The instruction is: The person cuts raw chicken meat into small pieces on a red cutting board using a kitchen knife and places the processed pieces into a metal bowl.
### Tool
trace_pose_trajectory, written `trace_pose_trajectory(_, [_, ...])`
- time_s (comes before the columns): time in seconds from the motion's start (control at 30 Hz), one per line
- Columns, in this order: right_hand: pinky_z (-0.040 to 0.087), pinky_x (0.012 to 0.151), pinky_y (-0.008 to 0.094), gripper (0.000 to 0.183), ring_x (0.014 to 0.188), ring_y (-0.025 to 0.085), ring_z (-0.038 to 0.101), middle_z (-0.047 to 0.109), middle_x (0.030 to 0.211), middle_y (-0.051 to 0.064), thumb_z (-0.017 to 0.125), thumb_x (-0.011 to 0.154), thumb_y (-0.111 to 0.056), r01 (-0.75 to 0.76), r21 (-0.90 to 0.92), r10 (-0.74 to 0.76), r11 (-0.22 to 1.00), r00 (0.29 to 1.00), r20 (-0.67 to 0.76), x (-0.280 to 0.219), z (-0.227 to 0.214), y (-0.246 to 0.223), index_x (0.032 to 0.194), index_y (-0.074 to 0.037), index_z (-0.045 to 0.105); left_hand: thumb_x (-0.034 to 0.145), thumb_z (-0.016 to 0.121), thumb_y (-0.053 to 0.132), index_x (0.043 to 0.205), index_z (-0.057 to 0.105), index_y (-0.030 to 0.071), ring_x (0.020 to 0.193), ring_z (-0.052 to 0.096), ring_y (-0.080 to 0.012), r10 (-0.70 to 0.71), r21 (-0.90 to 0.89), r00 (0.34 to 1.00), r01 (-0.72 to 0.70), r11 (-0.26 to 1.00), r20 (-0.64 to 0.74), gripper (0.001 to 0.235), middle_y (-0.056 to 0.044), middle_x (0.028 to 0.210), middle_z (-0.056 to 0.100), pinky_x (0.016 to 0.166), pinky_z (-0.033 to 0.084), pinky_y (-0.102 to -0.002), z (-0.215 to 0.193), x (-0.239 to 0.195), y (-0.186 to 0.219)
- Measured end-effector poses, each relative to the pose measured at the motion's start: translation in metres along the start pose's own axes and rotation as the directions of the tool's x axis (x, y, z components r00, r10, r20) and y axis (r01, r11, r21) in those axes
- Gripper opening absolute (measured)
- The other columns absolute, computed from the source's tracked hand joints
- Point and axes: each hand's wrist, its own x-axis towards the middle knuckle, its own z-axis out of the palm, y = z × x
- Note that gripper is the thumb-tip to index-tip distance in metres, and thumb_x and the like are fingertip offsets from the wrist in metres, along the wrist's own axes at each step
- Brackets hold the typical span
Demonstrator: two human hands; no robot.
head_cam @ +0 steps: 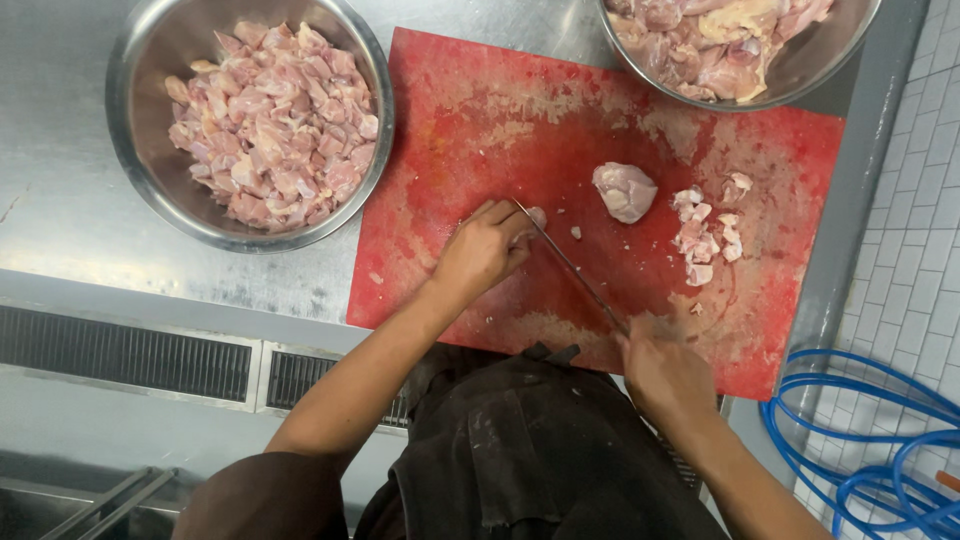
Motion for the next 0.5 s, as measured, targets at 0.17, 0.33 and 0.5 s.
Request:
trace_pose_trajectory(0.17, [0.054,0.072,0.059,0.032,0.079,0.050,0.070,0.071,0.079,0.028,0.049,0.105,-0.033,-0.171,0.092,0.148,0.981,0.966,0.214,0.044,0.016,-0.015,0.106,-0.001,0.053,0.081,0.070,0.002,0.103,0.071,0.009,0.089,0.064,-0.0321,0.013,0.001,0.999,-0.013,1.000,-0.040,0.023,-0.008,0.107,0.070,0.083,0.057,-0.041,0.003,0.003,-0.003])
trace_pose_trajectory(0.33, [0.053,0.067,0.058,0.030,0.077,0.049,0.068,0.069,0.082,0.026,0.052,0.100,-0.031,0.124,0.079,-0.113,0.989,0.985,-0.130,0.015,0.020,0.010,0.092,-0.002,0.054,0.081,0.073,0.004,0.106,0.072,0.010,0.096,0.066,-0.0333,-0.055,-0.031,0.997,0.053,0.998,-0.063,0.025,-0.010,0.104,0.067,0.086,0.057,-0.042,-0.004,-0.004,0.004])
trace_pose_trajectory(0.5, [0.052,0.064,0.060,0.031,0.072,0.049,0.067,0.068,0.072,0.025,0.053,0.099,-0.034,-0.129,0.066,0.126,0.989,0.991,0.041,-0.025,0.020,0.031,0.103,-0.003,0.056,0.078,0.074,0.005,0.112,0.067,0.004,0.102,0.064,-0.0362,-0.064,-0.078,0.997,0.060,0.995,-0.047,0.035,-0.014,0.111,0.064,0.086,0.056,-0.044,-0.016,-0.014,0.004])
